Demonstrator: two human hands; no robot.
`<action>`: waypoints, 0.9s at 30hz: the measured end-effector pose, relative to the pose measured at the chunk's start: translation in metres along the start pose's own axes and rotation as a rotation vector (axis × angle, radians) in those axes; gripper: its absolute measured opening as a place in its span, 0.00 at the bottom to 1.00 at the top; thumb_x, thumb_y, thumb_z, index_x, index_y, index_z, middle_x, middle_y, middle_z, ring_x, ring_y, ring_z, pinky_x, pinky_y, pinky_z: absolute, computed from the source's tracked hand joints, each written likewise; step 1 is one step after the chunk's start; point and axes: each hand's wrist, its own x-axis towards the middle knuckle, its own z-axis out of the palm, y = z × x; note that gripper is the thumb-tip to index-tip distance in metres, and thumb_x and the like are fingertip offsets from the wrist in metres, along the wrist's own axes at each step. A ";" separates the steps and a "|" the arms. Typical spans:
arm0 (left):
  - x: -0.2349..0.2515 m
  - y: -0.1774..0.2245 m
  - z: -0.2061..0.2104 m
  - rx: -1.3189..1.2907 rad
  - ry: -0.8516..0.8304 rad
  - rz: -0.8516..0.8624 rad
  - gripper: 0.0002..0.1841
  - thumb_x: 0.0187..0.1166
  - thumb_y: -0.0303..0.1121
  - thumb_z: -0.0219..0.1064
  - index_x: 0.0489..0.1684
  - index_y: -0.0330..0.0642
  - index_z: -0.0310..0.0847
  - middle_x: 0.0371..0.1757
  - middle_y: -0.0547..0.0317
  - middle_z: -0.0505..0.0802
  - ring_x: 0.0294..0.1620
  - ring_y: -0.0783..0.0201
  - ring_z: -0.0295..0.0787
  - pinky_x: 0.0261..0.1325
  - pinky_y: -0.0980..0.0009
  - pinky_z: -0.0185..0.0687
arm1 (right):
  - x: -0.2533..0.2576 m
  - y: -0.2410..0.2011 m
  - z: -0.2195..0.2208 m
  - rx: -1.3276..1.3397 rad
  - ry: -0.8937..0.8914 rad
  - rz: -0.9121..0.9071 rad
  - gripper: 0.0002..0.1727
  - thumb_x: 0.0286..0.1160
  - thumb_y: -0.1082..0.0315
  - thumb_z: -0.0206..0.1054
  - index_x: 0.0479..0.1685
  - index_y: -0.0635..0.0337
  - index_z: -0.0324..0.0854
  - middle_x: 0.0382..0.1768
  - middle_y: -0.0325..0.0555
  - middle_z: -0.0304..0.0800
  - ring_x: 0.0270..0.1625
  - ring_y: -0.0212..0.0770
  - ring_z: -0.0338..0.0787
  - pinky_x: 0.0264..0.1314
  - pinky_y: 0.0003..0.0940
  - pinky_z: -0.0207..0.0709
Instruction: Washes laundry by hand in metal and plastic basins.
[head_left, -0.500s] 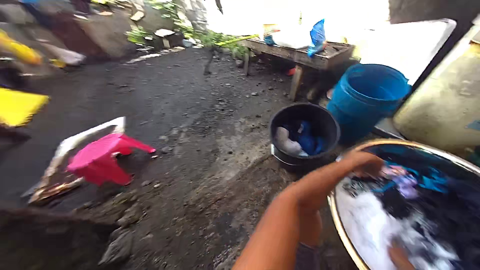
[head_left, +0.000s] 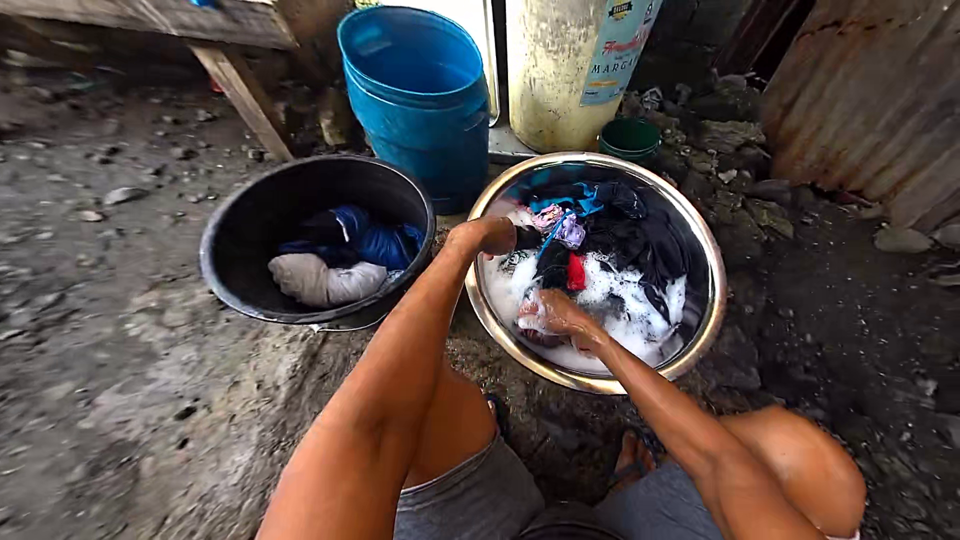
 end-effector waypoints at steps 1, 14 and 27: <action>-0.001 0.001 0.000 0.012 -0.011 -0.007 0.15 0.88 0.32 0.60 0.60 0.32 0.85 0.54 0.35 0.91 0.52 0.41 0.90 0.60 0.41 0.80 | -0.002 -0.005 -0.011 0.017 0.028 0.024 0.27 0.72 0.55 0.77 0.63 0.66 0.84 0.59 0.64 0.90 0.67 0.59 0.87 0.76 0.62 0.73; 0.007 0.028 0.024 -0.401 0.090 0.430 0.37 0.68 0.31 0.81 0.81 0.36 0.71 0.68 0.37 0.87 0.70 0.44 0.84 0.77 0.44 0.74 | -0.052 -0.041 -0.102 0.205 0.641 -0.407 0.13 0.66 0.68 0.73 0.49 0.61 0.89 0.48 0.48 0.93 0.53 0.40 0.91 0.60 0.44 0.85; -0.005 -0.045 0.014 0.034 0.000 -0.185 0.27 0.75 0.50 0.77 0.53 0.30 0.85 0.53 0.33 0.90 0.57 0.37 0.88 0.60 0.34 0.79 | -0.028 0.066 -0.106 -0.327 0.029 0.604 0.20 0.79 0.63 0.66 0.63 0.66 0.85 0.69 0.67 0.84 0.76 0.66 0.80 0.75 0.69 0.70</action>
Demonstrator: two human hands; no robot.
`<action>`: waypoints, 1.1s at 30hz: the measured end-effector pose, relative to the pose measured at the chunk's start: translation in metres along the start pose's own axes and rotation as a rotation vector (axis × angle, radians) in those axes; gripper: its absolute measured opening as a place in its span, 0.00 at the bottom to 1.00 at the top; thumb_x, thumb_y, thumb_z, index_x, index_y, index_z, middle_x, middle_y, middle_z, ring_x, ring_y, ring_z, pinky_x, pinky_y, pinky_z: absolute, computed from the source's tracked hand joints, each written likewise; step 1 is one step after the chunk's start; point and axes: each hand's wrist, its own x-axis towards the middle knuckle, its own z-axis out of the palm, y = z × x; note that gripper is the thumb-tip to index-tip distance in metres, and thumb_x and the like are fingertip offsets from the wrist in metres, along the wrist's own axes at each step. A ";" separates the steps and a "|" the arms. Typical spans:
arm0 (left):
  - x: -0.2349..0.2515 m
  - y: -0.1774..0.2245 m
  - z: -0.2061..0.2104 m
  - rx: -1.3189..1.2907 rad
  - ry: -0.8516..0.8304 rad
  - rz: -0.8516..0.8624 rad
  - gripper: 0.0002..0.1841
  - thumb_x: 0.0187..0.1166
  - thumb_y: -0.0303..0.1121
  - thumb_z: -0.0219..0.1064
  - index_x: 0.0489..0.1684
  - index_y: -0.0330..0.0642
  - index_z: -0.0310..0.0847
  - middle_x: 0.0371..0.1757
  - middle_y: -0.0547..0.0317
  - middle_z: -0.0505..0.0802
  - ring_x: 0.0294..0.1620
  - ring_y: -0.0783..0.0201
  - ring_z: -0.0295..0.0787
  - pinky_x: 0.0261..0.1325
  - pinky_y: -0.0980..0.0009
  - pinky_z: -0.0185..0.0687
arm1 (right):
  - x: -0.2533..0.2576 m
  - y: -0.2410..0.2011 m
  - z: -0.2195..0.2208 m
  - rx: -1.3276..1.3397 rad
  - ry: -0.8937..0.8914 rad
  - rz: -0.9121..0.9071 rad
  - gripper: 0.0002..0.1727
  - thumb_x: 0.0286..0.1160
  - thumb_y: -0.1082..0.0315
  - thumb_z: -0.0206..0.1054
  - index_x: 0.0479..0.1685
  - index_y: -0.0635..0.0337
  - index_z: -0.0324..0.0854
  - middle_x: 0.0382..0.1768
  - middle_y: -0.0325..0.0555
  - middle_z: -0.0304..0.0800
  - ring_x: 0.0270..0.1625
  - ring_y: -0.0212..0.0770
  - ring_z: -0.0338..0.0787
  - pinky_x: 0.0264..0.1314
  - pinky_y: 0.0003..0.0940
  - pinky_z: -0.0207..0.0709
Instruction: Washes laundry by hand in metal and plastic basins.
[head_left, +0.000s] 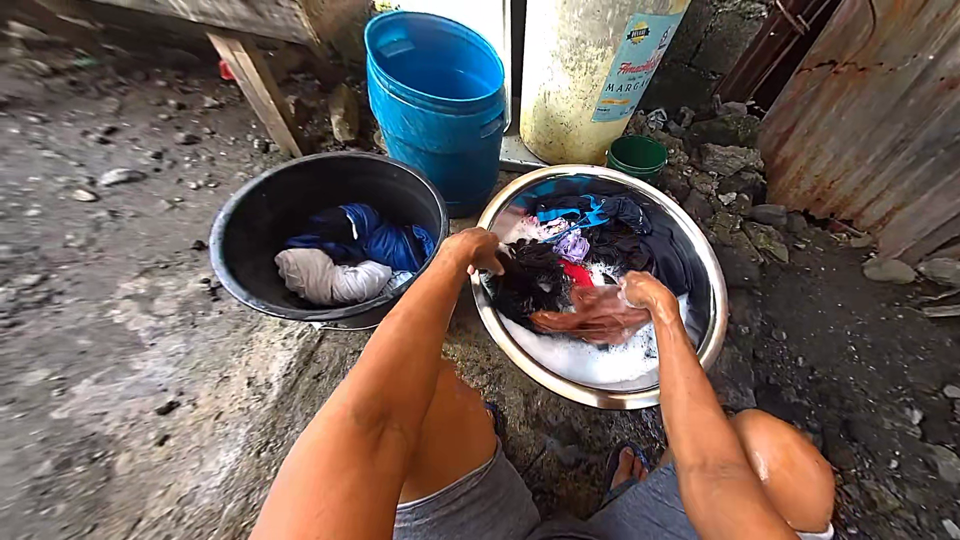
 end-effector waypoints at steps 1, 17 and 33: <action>0.003 -0.009 0.002 -0.002 -0.021 -0.004 0.26 0.78 0.49 0.74 0.53 0.30 0.85 0.50 0.35 0.90 0.52 0.39 0.89 0.58 0.38 0.81 | 0.000 0.007 0.003 0.004 -0.015 0.104 0.21 0.80 0.62 0.63 0.65 0.67 0.84 0.71 0.66 0.83 0.78 0.64 0.79 0.76 0.68 0.70; 0.012 0.010 -0.013 0.035 -0.035 -0.027 0.21 0.75 0.46 0.75 0.50 0.33 0.86 0.52 0.37 0.90 0.59 0.40 0.87 0.59 0.37 0.80 | 0.073 -0.050 0.154 0.369 0.055 -0.071 0.38 0.85 0.65 0.59 0.92 0.71 0.51 0.83 0.74 0.66 0.85 0.69 0.70 0.87 0.63 0.63; -0.014 0.053 -0.059 -1.033 0.836 0.532 0.10 0.79 0.33 0.65 0.42 0.35 0.87 0.35 0.53 0.91 0.38 0.63 0.89 0.48 0.56 0.84 | -0.062 -0.048 -0.035 0.130 0.263 -0.411 0.23 0.91 0.52 0.56 0.70 0.56 0.85 0.54 0.65 0.92 0.63 0.67 0.89 0.69 0.72 0.74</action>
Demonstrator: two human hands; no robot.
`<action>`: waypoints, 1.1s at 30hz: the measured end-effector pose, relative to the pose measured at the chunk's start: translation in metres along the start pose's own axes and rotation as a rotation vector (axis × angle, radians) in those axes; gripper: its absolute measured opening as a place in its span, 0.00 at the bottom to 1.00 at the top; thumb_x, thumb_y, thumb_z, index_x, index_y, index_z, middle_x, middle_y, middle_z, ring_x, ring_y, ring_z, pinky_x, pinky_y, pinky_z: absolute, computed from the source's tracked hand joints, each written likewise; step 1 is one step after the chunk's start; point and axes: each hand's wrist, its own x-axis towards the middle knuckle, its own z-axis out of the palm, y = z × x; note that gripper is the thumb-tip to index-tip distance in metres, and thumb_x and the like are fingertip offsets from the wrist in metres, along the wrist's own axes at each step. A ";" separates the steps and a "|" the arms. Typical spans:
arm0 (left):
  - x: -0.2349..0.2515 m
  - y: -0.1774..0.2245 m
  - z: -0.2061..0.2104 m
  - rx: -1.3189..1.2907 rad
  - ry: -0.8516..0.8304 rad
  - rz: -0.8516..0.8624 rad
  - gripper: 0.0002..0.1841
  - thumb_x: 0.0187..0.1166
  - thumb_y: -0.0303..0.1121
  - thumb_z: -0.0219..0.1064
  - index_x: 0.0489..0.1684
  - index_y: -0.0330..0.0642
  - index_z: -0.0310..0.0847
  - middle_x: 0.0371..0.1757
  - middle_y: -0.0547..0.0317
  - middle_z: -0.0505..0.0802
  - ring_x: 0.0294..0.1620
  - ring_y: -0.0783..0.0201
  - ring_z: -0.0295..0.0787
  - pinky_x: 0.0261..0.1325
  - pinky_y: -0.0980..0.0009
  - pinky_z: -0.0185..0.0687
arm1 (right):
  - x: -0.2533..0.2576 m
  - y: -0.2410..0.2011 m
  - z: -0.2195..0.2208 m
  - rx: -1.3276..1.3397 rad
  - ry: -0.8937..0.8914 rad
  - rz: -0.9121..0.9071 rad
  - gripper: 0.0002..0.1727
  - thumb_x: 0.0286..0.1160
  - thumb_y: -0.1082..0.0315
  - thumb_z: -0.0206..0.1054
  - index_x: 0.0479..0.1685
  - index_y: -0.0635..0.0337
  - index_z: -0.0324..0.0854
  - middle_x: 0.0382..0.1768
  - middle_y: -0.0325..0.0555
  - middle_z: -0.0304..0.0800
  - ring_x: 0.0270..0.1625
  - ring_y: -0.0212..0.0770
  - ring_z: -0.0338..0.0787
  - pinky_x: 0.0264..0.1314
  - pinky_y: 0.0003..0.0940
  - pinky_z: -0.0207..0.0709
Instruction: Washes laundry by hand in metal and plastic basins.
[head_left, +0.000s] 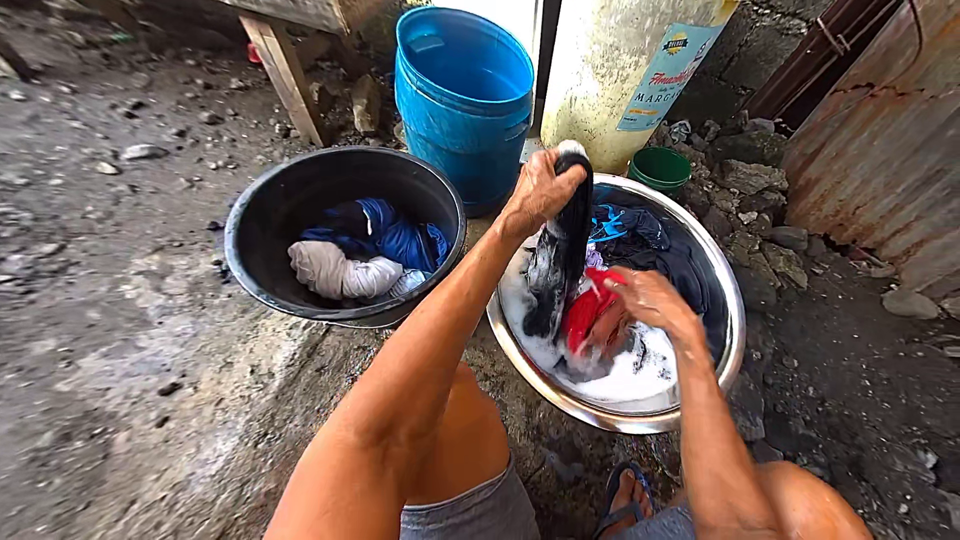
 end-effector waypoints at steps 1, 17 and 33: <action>0.001 0.011 -0.002 -0.047 0.066 0.014 0.09 0.78 0.33 0.65 0.40 0.37 0.86 0.33 0.56 0.91 0.37 0.66 0.89 0.46 0.59 0.85 | -0.010 0.001 -0.013 0.036 0.135 -0.055 0.21 0.89 0.54 0.59 0.64 0.57 0.87 0.48 0.63 0.94 0.57 0.64 0.92 0.64 0.71 0.77; -0.023 0.024 0.005 0.578 -0.752 0.023 0.12 0.86 0.32 0.63 0.57 0.36 0.87 0.52 0.45 0.94 0.56 0.50 0.91 0.65 0.47 0.80 | 0.014 0.076 0.212 0.024 -0.470 0.372 0.28 0.88 0.66 0.56 0.84 0.70 0.67 0.87 0.69 0.62 0.89 0.67 0.63 0.89 0.66 0.55; -0.023 0.047 0.005 0.482 -0.791 0.121 0.12 0.88 0.32 0.61 0.57 0.37 0.87 0.49 0.50 0.94 0.49 0.57 0.91 0.60 0.55 0.83 | -0.026 -0.010 -0.015 -0.151 0.011 0.273 0.16 0.70 0.73 0.70 0.58 0.61 0.90 0.65 0.68 0.85 0.71 0.69 0.82 0.72 0.72 0.71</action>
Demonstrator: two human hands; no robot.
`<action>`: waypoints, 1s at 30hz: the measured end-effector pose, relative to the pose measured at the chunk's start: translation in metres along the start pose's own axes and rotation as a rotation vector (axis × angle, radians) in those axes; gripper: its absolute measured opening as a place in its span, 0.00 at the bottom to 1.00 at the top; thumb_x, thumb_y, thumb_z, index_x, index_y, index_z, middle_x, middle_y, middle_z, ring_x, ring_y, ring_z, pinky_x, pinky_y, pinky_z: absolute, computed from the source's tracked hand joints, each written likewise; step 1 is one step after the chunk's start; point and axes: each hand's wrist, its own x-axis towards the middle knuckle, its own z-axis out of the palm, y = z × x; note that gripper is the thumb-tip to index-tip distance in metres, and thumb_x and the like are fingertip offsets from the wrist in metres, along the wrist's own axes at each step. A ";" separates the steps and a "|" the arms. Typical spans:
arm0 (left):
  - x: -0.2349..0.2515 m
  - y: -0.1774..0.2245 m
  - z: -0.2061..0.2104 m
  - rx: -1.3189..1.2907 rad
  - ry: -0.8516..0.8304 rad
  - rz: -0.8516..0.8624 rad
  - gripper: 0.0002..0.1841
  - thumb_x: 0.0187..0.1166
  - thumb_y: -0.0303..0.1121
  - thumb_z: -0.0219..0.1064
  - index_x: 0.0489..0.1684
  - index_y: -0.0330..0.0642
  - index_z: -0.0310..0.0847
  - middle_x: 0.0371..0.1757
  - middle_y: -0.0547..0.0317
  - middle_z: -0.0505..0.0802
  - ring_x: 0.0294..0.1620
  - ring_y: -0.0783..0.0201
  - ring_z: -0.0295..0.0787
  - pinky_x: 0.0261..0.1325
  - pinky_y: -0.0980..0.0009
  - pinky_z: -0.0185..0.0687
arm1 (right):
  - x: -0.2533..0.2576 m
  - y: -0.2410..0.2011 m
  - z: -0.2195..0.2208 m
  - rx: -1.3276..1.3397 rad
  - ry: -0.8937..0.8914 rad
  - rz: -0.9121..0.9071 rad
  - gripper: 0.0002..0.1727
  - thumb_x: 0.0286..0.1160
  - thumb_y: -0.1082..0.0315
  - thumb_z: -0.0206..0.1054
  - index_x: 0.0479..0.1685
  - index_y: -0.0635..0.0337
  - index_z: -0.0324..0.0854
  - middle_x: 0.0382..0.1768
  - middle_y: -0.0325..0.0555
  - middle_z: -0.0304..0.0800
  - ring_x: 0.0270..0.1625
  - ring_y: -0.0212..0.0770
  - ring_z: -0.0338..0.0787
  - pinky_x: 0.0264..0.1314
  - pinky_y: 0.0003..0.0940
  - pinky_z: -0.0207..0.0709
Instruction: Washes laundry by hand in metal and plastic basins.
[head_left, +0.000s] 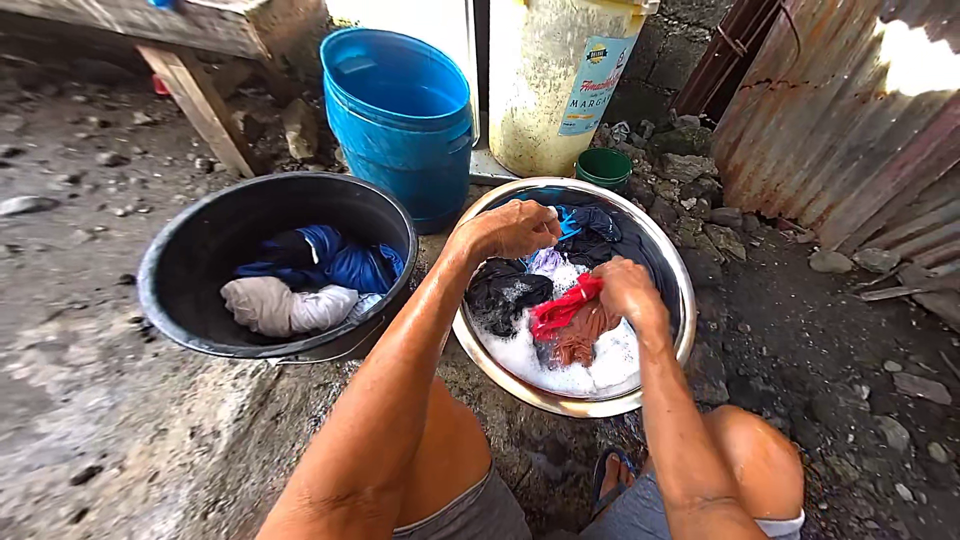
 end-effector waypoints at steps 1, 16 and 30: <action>-0.001 0.006 -0.001 -0.001 0.023 0.012 0.12 0.88 0.32 0.61 0.56 0.37 0.87 0.48 0.50 0.94 0.48 0.58 0.91 0.60 0.55 0.83 | 0.011 -0.003 0.022 0.008 -0.050 0.020 0.18 0.71 0.71 0.71 0.61 0.61 0.89 0.68 0.69 0.83 0.73 0.72 0.80 0.73 0.77 0.67; 0.028 -0.050 0.175 -0.293 -0.031 -0.287 0.50 0.64 0.34 0.84 0.90 0.35 0.58 0.86 0.32 0.70 0.87 0.37 0.64 0.88 0.39 0.58 | 0.039 0.026 0.056 0.300 -0.195 -0.149 0.14 0.77 0.70 0.63 0.52 0.71 0.88 0.55 0.68 0.90 0.64 0.62 0.87 0.70 0.64 0.75; 0.056 -0.044 0.276 -1.570 0.821 -0.591 0.18 0.89 0.28 0.56 0.75 0.32 0.71 0.61 0.41 0.88 0.59 0.55 0.87 0.63 0.55 0.85 | 0.012 0.082 0.056 0.804 0.236 -0.043 0.11 0.75 0.71 0.62 0.47 0.68 0.85 0.41 0.53 0.89 0.43 0.41 0.88 0.51 0.42 0.83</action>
